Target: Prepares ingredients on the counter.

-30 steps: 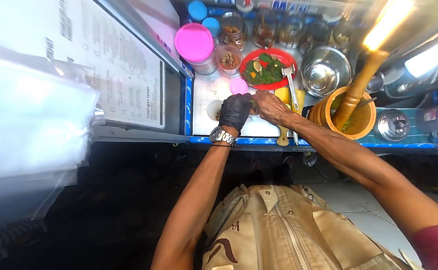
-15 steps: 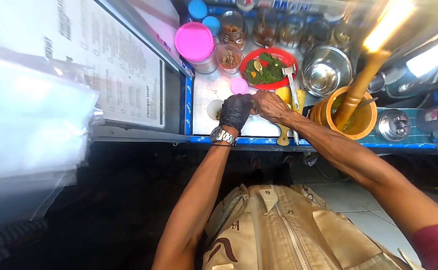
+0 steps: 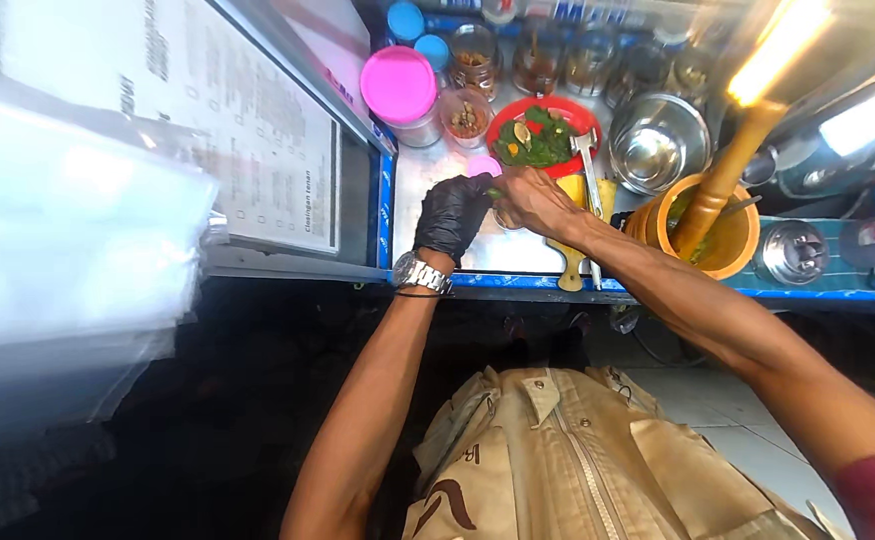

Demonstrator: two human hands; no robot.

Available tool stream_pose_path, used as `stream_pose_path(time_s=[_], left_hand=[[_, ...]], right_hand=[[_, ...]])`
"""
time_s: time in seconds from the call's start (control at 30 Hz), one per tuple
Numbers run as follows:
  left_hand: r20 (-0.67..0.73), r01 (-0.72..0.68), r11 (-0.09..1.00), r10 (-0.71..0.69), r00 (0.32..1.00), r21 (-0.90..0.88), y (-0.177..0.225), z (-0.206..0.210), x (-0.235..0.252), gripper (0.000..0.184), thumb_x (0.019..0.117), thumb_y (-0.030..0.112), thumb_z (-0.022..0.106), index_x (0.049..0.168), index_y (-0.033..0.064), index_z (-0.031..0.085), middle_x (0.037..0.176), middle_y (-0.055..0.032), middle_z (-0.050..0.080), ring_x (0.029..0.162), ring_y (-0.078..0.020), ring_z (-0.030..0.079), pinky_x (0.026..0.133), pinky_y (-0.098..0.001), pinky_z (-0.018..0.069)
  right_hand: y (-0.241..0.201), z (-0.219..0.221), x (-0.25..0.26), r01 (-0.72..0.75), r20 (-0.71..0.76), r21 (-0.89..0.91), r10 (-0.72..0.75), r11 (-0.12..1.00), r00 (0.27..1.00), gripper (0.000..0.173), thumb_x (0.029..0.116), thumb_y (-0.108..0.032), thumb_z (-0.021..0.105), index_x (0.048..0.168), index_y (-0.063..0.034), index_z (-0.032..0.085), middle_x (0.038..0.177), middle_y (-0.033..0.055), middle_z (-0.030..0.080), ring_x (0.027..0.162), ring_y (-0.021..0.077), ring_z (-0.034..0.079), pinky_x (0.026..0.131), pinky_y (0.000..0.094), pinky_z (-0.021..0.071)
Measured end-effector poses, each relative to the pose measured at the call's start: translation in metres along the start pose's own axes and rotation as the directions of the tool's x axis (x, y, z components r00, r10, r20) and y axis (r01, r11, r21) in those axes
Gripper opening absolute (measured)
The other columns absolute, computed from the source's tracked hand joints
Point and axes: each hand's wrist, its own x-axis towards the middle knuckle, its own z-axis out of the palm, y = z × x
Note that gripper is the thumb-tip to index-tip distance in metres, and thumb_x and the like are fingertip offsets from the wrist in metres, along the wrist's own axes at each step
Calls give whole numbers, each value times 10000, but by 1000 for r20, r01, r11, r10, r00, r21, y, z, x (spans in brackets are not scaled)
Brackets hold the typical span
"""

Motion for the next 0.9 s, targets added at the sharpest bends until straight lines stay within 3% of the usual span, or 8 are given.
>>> stream_pose_path(time_s=[0.17,0.37,0.6,0.9], left_hand=[[-29,23,998,-21,999,61,-27,-26,-18,327,1003,194,595,1300,99,692,1181,-176,714,1144,-341,664,1036,-535,473],[-86,38,994,-30,996,101,-64,-23,-33,304,1015,208,562,1246,67,700,1158,-205,699,1130,-378,653,1002,-565,480],[-115,24,998,-17,993,65,-81,-3,-33,298,1010,166,549,1222,28,707,1169,-215,693,1148,-372,646,1038,-507,472],[-102,34,998,-28,994,58,-92,3,-31,313,1022,180,523,1223,16,698,1147,-230,692,1142,-390,643,1028,-546,459]], right_hand=[[-31,13,28,101,51,-32,-99,994,994,253,1039,-183,558,1135,20,676,1121,219,670,1071,391,673,923,503,548],[-43,39,51,230,86,-34,-226,973,970,257,1040,-147,532,1156,50,651,1154,243,652,1092,405,662,936,493,545],[-33,66,64,230,131,-39,-223,972,966,237,1006,-131,576,1155,29,666,1128,227,669,1084,396,666,952,500,537],[-31,69,72,257,155,-40,-248,966,956,261,989,-150,575,1131,45,675,1105,245,677,1060,407,675,935,523,530]])
